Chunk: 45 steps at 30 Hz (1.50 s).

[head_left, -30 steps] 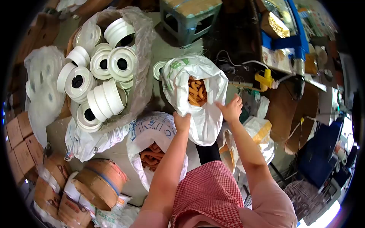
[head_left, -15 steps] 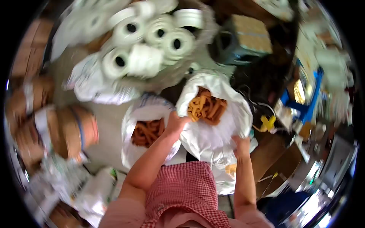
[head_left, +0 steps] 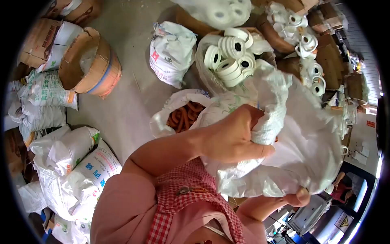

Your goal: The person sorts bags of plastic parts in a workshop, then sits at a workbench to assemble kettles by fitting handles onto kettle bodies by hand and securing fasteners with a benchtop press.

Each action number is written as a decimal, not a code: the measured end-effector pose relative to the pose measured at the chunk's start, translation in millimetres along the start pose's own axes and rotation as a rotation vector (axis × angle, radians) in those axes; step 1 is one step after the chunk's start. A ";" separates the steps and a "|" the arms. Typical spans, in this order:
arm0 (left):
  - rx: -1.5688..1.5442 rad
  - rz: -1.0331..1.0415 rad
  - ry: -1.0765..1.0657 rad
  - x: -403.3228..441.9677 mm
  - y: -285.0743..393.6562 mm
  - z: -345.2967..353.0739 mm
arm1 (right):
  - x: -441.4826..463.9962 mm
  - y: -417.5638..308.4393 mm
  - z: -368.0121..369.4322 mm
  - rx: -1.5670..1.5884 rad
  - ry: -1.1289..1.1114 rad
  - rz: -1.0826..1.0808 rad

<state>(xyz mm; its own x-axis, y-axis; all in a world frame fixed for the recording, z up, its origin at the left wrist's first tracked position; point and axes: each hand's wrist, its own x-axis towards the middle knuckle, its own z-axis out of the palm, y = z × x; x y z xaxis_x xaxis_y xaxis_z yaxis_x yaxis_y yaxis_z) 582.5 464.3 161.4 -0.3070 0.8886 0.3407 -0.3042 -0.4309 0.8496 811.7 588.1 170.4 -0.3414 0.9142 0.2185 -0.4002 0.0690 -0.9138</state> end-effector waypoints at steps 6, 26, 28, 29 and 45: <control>0.185 0.503 0.250 -95.2 118.5 -37.8 | -43.1 -15.4 175.5 0.554 -0.427 0.108; 0.478 -0.629 1.061 -257.0 -30.1 -360.3 | -130.5 395.5 252.0 0.386 -0.463 0.940; 0.552 -0.835 1.183 -328.8 -105.8 -426.4 | -157.7 484.6 220.7 0.092 -0.593 0.969; 0.682 -0.995 1.252 -373.8 -149.5 -467.3 | -174.2 532.7 198.0 -0.244 -0.742 1.015; 1.419 -1.249 0.630 -347.9 -360.6 -251.3 | 61.2 704.4 -338.6 -1.265 0.044 0.532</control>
<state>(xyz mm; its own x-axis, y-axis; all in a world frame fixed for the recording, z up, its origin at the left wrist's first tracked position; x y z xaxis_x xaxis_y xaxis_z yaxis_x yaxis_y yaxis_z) 572.5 271.0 -364.6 -0.8435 0.2370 -0.4820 0.1427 0.9640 0.2242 796.9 827.9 -575.9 -0.1721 0.9548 -0.2422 0.8186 0.0019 -0.5743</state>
